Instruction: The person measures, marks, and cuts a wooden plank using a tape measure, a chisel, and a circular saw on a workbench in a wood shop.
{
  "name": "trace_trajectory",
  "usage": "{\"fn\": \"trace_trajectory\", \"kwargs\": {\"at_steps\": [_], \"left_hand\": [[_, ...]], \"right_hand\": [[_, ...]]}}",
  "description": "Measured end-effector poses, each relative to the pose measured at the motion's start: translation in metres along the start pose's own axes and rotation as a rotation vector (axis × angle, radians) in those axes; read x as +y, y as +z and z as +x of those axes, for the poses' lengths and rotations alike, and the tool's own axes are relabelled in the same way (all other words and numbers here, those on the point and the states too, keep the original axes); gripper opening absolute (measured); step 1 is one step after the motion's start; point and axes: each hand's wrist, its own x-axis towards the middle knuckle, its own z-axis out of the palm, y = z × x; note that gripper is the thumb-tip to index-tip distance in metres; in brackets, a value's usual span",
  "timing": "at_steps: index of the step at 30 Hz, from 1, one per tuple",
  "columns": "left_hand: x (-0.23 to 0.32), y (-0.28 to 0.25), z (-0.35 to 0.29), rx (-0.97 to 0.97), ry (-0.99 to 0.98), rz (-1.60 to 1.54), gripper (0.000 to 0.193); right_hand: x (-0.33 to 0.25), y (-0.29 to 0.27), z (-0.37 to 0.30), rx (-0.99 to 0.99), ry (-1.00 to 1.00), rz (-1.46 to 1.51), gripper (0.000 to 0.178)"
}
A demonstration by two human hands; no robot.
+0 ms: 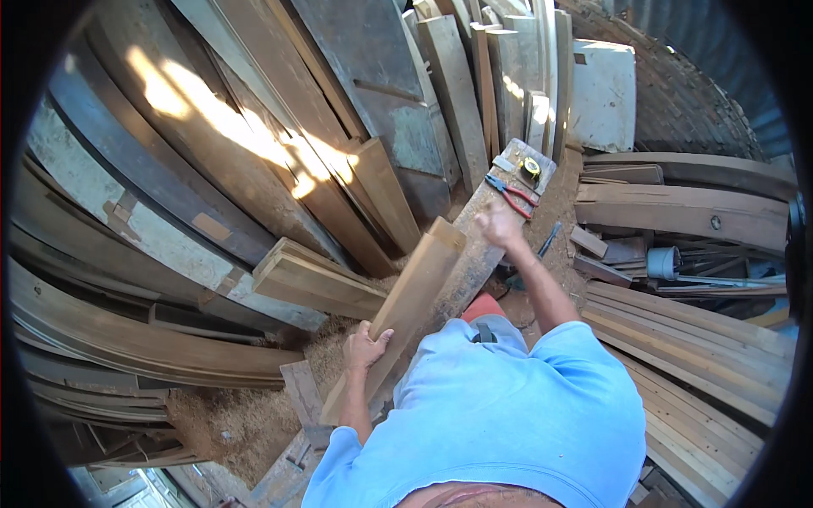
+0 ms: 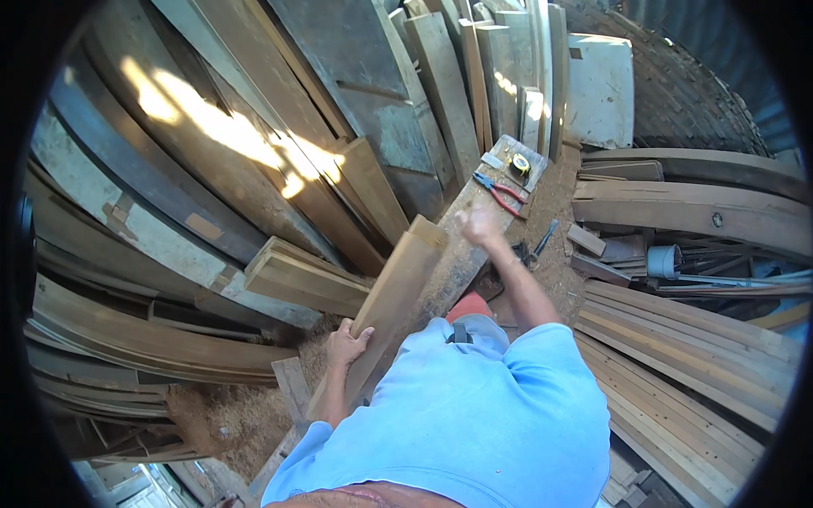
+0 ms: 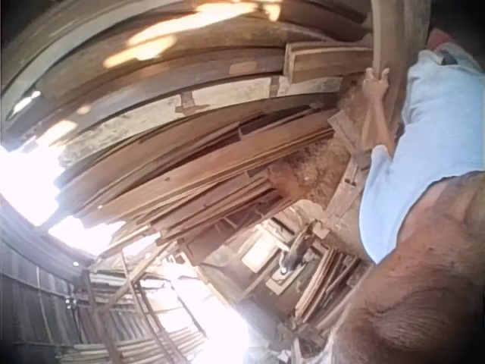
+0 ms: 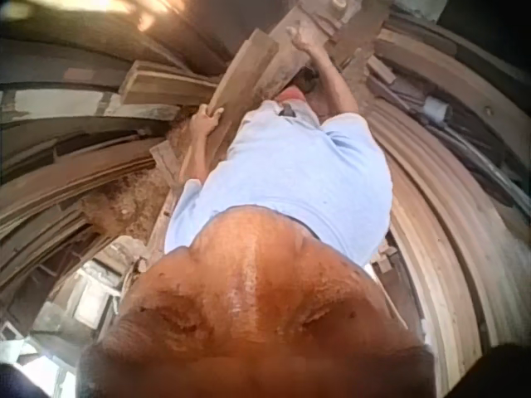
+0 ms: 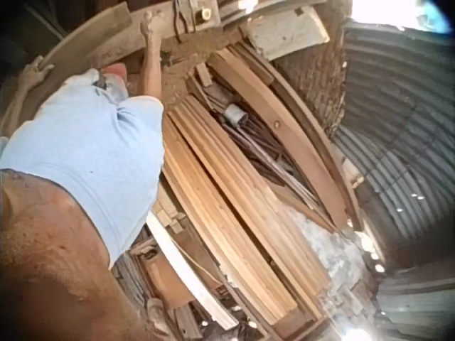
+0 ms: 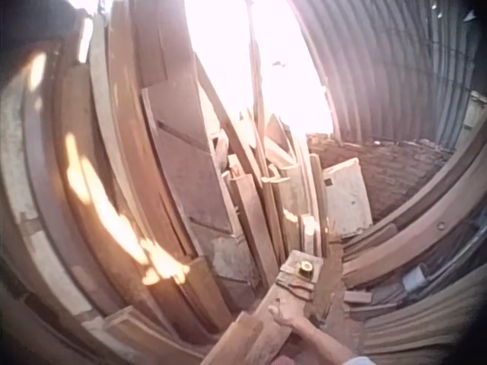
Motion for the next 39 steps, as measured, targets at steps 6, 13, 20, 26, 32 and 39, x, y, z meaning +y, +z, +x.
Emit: {"fn": "trace_trajectory", "kwargs": {"at_steps": [6, 13, 20, 26, 32, 39], "left_hand": [[-0.011, 0.048, 0.010, -0.180, -0.039, 0.054, 0.060], [-0.019, 0.094, 0.046, -0.381, -0.104, 0.026, 0.063], [0.002, 0.096, 0.054, -0.419, -0.300, 0.045, 0.058], [-0.015, 0.128, 0.031, -0.092, -0.174, 0.061, 0.057], [-0.010, 0.112, 0.026, -0.166, -0.155, 0.041, 0.050], [0.009, 0.120, 0.026, -0.111, -0.174, -0.855, 0.047]], "right_hand": [[0.090, -0.023, 0.101, 0.106, 0.356, -0.153, 0.090], [0.154, -0.032, 0.189, -0.045, 0.324, -0.368, 0.093], [0.191, 0.004, 0.217, -0.140, 0.284, -0.348, 0.085], [0.183, -0.012, 0.215, 0.277, 0.213, 0.008, 0.070], [0.079, -0.057, 0.130, -0.321, 0.492, 1.379, 0.046], [-0.040, 0.027, -0.006, -0.743, -0.278, 0.517, 0.045]]}}
